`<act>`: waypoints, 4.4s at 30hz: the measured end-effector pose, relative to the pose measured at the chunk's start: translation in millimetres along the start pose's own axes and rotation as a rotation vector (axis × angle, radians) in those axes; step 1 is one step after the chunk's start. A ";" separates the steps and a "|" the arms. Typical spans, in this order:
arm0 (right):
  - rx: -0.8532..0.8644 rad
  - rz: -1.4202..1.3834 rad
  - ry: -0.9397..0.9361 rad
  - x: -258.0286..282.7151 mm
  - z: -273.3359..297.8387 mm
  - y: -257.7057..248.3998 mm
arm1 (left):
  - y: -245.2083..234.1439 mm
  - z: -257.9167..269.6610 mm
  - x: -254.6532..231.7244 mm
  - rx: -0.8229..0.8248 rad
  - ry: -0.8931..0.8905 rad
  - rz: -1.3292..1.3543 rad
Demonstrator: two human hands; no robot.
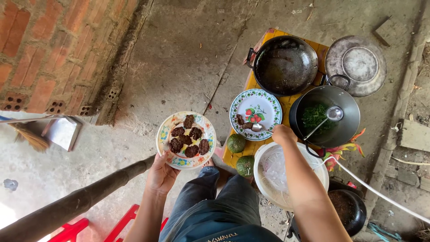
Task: Serving portions of cooked meat and green soup into bowls and placing them on a dining table.
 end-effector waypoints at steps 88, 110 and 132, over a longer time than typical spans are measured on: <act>-1.020 0.244 -1.363 250.0 453.8 -186.7 | 77.8 74.3 -41.8 0.271 0.057 0.138; -0.718 -0.204 -0.522 89.6 165.1 -131.7 | 12.6 44.3 -26.9 0.208 0.090 0.153; -0.466 0.075 -0.437 73.8 -48.3 -42.4 | -16.2 48.5 -8.8 -0.103 0.061 0.069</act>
Point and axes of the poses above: each hand's wrist, its own z-axis away from the middle knuckle, its own y-axis out of the palm, x = y × z, the point moved 10 cm from there along -z, towards the middle knuckle, and after that the axes turned 8 degrees about -y, right-handed, at the moved point
